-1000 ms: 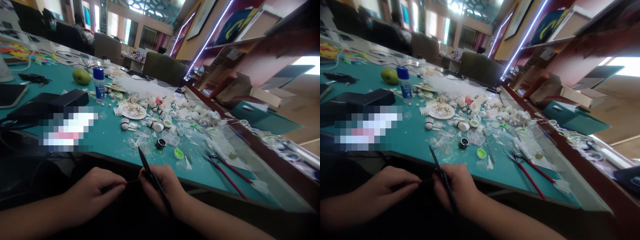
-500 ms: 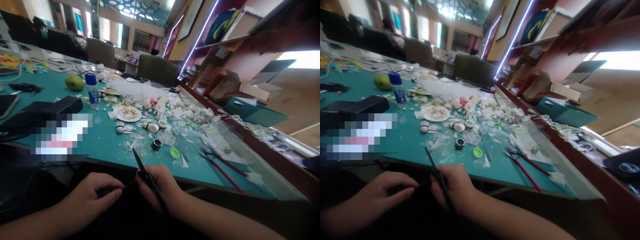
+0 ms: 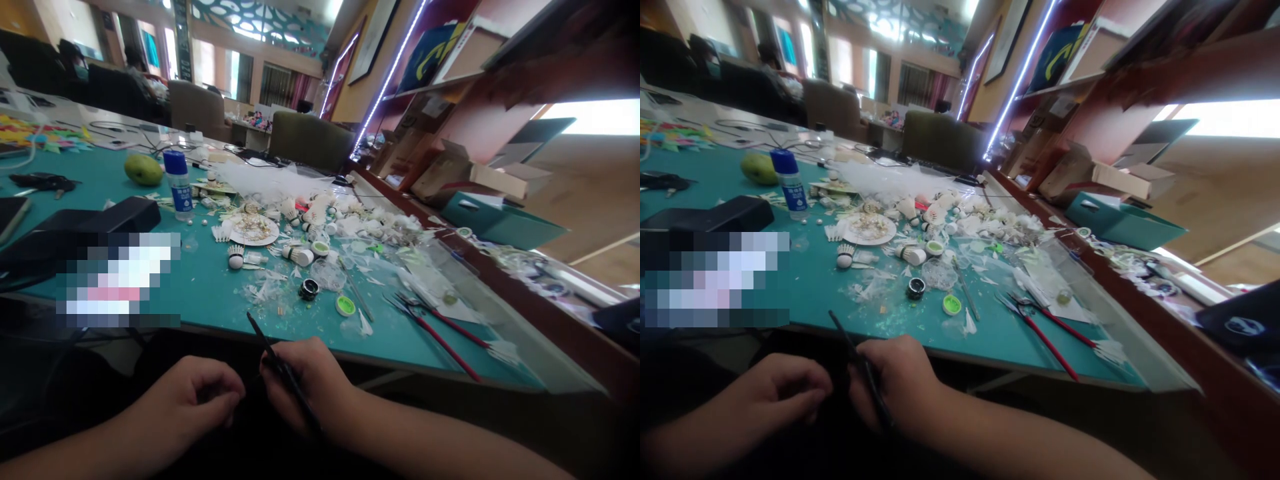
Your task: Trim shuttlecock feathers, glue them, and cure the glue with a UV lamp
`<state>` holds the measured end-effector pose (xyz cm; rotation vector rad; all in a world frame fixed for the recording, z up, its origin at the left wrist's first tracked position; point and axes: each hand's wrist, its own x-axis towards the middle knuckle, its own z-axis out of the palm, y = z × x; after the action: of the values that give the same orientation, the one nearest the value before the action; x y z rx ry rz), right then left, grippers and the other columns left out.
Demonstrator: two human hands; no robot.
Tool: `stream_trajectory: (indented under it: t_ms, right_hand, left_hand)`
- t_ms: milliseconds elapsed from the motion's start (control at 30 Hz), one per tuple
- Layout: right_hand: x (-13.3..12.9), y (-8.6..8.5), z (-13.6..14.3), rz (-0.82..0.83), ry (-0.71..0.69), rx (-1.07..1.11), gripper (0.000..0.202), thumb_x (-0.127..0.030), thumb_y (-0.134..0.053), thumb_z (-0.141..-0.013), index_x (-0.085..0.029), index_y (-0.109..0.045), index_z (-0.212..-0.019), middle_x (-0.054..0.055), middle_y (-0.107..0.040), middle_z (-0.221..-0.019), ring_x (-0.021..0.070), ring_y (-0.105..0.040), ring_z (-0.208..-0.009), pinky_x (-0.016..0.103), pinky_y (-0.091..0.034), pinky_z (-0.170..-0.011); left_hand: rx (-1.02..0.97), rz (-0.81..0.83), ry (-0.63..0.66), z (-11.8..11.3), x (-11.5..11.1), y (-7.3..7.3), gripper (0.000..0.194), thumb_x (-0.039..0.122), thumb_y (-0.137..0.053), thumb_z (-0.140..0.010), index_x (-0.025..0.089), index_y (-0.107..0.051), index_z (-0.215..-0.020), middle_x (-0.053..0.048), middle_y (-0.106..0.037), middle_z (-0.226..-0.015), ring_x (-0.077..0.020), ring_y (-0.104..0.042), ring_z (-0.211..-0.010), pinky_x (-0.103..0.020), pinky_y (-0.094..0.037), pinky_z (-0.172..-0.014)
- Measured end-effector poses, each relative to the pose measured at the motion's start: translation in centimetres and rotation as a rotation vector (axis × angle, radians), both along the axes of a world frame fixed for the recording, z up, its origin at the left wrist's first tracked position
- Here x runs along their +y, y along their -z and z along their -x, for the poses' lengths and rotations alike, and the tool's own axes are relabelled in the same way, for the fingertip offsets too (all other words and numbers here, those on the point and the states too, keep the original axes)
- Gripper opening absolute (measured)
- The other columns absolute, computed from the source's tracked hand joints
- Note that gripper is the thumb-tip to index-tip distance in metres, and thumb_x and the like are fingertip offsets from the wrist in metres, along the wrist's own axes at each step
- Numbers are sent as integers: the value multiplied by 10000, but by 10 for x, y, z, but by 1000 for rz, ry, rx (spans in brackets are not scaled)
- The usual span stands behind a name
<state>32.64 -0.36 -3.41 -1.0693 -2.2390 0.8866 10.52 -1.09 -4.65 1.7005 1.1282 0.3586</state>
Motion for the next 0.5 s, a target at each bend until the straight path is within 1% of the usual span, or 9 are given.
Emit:
stream_trajectory:
  t_ms: [100, 167, 300, 367, 500]
  right_hand:
    - [0, -2, 1, 29, 14, 6, 142, -157, -548, -767, -181, -485, -642, -66, -452, -558, 60, -387, -506, 169, -304, -480]
    - [0, -3, 1, 41, 26, 3, 134, -158, -552, -765, -178, -497, -644, -62, -469, -559, 64, -407, -510, 171, -312, -484]
    - [-2, -1, 1, 40, 58, -18, 134, -160, -562, -750, -176, -498, -633, -58, -473, -553, 70, -412, -508, 177, -311, -477]
    - [-3, 0, 2, 59, 71, -15, 142, -166, -564, -750, -177, -494, -628, -56, -481, -555, 71, -419, -513, 171, -310, -472]
    - [-4, 3, 4, 119, 81, -13, 117, -174, -561, -755, -179, -517, -648, -56, -498, -569, 71, -439, -524, 161, -320, -474]
  left_hand:
    - [-1, -52, -8, 0, -1, 0, 264, 338, -533, -917, 180, -725, -830, -8, -717, -738, -169, -658, -697, -221, -493, -614]
    - [6, -156, 9, 1, -2, 1, 241, 313, -533, -913, 203, -740, -858, -7, -751, -783, -174, -687, -730, -217, -517, -641]
    - [24, -424, 85, 4, -4, 4, 256, 292, -517, -920, 247, -759, -988, -25, -804, -937, -187, -744, -790, -217, -555, -678]
    - [17, -507, 113, 4, -5, 6, 261, 279, -515, -922, 254, -755, -1022, -28, -808, -968, -190, -759, -798, -212, -566, -669]
    - [13, -612, 148, 4, -7, 6, 255, 226, -508, -927, 251, -746, -1018, -20, -809, -953, -184, -768, -806, -198, -567, -656]
